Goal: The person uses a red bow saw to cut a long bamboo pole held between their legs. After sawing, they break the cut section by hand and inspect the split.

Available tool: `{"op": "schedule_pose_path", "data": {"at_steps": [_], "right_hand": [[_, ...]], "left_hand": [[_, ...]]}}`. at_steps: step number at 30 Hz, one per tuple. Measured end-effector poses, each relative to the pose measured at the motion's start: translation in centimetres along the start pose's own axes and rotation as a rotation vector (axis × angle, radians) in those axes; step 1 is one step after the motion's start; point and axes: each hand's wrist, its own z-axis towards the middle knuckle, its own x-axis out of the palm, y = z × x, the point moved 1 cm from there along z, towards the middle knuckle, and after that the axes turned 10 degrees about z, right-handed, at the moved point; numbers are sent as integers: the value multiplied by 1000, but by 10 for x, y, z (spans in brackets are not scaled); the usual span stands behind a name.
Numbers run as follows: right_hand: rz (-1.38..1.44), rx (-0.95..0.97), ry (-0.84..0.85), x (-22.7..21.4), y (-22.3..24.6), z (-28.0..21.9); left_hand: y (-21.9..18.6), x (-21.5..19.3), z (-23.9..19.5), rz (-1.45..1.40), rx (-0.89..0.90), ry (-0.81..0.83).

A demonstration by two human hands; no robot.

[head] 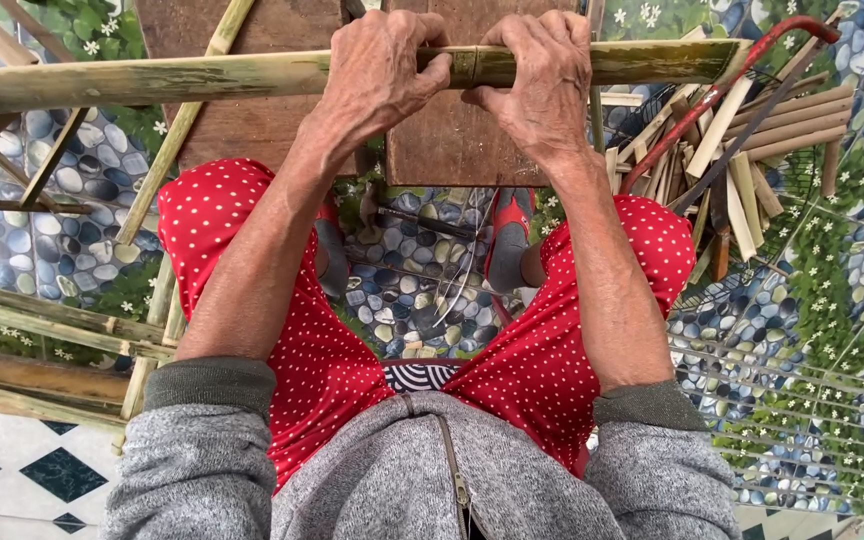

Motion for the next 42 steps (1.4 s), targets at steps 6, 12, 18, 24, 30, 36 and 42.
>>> {"op": "schedule_pose_path", "data": {"at_steps": [6,12,18,24,30,36,42], "right_hand": [[-32,-18,-27,1,3,3],[-47,-8,-51,1,4,3],[-49,8,-60,-1,9,5],[-51,8,-66,-1,10,7],[-61,6,-52,1,7,4],[-43,43,-26,-3,10,7],[-17,50,-36,-4,13,7]], "left_hand": [[2,8,-2,39,-69,-36],[2,9,-2,43,-93,-68],[-2,8,-3,50,-89,-116],[-2,9,-3,42,-78,-108],[2,5,-3,-5,-50,-68],[4,5,-4,-19,-23,-55],[1,7,-5,68,-28,-105]]}}
